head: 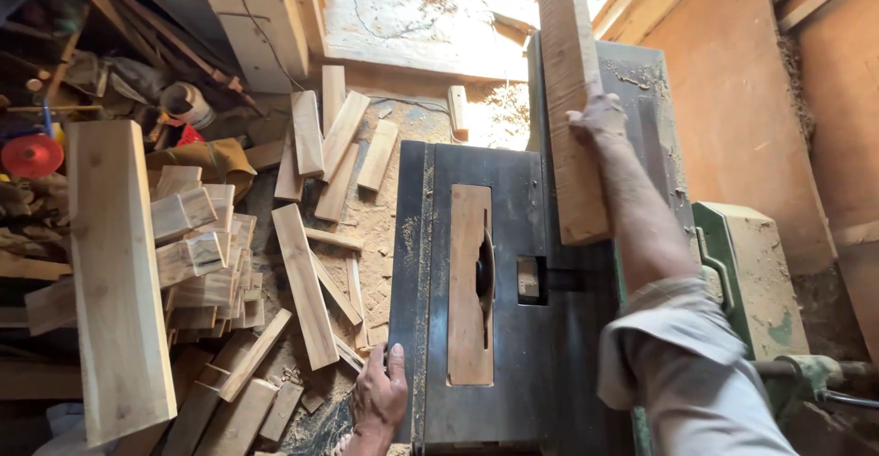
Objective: Operator uses a table saw and jointer to process wood boards in a workshop.
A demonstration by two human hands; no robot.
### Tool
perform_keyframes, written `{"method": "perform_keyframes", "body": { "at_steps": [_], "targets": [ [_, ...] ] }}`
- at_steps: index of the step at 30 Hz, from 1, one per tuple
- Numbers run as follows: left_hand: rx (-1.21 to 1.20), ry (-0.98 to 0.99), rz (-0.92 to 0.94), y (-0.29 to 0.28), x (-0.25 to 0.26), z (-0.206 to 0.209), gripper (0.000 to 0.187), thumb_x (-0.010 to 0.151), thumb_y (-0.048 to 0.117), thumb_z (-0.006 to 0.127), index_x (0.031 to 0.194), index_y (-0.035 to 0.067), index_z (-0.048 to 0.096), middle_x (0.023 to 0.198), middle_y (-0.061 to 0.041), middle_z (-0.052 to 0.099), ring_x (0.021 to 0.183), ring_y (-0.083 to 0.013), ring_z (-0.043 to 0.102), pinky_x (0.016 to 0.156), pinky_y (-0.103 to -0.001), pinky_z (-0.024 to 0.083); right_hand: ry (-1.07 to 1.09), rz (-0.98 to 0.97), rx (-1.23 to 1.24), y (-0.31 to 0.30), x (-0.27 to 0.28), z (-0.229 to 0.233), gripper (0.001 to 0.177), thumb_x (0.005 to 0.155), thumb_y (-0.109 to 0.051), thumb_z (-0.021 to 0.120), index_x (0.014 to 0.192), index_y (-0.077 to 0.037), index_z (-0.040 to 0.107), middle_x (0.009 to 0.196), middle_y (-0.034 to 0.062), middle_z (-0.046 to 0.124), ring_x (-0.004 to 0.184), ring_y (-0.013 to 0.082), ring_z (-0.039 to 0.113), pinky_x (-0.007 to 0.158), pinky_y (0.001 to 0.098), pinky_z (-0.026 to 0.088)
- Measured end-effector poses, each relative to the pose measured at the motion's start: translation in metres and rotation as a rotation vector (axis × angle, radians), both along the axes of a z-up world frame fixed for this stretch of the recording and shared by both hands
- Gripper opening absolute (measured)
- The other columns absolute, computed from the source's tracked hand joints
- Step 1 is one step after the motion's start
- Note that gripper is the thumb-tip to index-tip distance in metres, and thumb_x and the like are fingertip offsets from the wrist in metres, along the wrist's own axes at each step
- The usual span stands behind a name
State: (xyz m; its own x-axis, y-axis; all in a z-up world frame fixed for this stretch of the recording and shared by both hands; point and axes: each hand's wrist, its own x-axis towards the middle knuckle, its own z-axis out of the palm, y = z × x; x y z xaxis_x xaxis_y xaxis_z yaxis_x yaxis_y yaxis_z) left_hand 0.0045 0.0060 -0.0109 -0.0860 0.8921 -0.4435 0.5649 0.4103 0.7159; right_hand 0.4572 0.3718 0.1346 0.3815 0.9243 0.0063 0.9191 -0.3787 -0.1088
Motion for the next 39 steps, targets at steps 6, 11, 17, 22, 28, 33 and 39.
{"method": "perform_keyframes", "body": {
  "at_steps": [6,11,17,22,28,33,39],
  "targets": [
    [-0.028,0.039,0.001,0.003,0.004,0.024,0.065,0.098,0.059,0.028,0.134,0.011,0.055,0.087,-0.017,0.074,0.074,-0.0304,0.071,0.061,-0.04,0.055,0.64,0.085,0.295,-0.154,-0.038,0.129,0.061,0.091,-0.017,0.072,0.148,-0.01,0.052,0.123,0.0206,0.073,0.105,0.0256,0.073,0.087,0.0363,0.059],
    [0.266,0.144,0.101,-0.026,-0.005,-0.011,0.058,0.101,0.055,0.039,0.115,0.001,0.056,0.093,-0.017,0.058,0.071,-0.0282,0.06,0.05,-0.043,0.052,1.07,0.29,0.551,-0.329,-0.016,0.114,0.046,0.106,-0.018,0.066,0.147,0.002,0.061,0.133,0.0211,0.067,0.111,0.0166,0.067,0.097,0.0309,0.055],
    [0.676,-0.212,-0.129,-0.131,-0.015,0.074,0.017,0.097,0.02,0.062,0.102,0.005,0.057,0.087,-0.01,0.054,0.074,-0.0223,0.054,0.063,-0.037,0.047,2.791,0.277,0.073,-0.542,-0.091,0.058,0.038,0.093,-0.022,0.064,0.123,0.001,0.057,0.112,0.0164,0.063,0.101,0.0315,0.068,0.09,0.0372,0.058],
    [1.13,-0.796,-0.713,-0.147,0.033,0.153,0.025,0.099,0.007,0.065,0.12,0.001,0.054,0.105,-0.015,0.064,0.092,-0.0227,0.066,0.079,-0.033,0.06,2.806,0.156,0.377,-0.631,-0.183,0.067,0.039,0.098,-0.024,0.063,0.126,0.002,0.055,0.113,0.0161,0.061,0.1,0.0302,0.066,0.088,0.0379,0.058],
    [0.605,-0.831,-0.836,-0.165,0.072,0.281,0.057,0.101,0.03,0.059,0.143,-0.004,0.04,0.135,-0.029,0.052,0.116,-0.0312,0.061,0.089,-0.045,0.058,2.835,0.036,0.683,-0.693,-0.292,0.099,0.04,0.105,-0.027,0.061,0.13,0.003,0.052,0.114,0.0156,0.059,0.1,0.0287,0.063,0.086,0.0387,0.058],
    [0.241,-1.01,-0.881,-0.182,0.077,0.262,0.055,0.11,0.038,0.047,0.15,0.001,0.045,0.134,-0.019,0.059,0.118,-0.0236,0.061,0.098,-0.039,0.054,2.759,0.051,0.891,-0.716,-0.326,0.095,0.043,0.108,-0.026,0.061,0.137,0.004,0.05,0.118,0.0167,0.057,0.1,0.0272,0.06,0.086,0.0383,0.057],
    [0.215,-1.078,-0.781,-0.196,0.068,0.27,0.054,0.108,0.043,0.043,0.144,0.003,0.054,0.124,-0.011,0.066,0.109,-0.0182,0.065,0.092,-0.036,0.057,2.958,0.183,0.75,-0.713,-0.317,0.083,0.046,0.107,-0.027,0.058,0.137,0.006,0.05,0.123,0.0173,0.058,0.108,0.0289,0.058,0.094,0.0397,0.056]
  ]
}}
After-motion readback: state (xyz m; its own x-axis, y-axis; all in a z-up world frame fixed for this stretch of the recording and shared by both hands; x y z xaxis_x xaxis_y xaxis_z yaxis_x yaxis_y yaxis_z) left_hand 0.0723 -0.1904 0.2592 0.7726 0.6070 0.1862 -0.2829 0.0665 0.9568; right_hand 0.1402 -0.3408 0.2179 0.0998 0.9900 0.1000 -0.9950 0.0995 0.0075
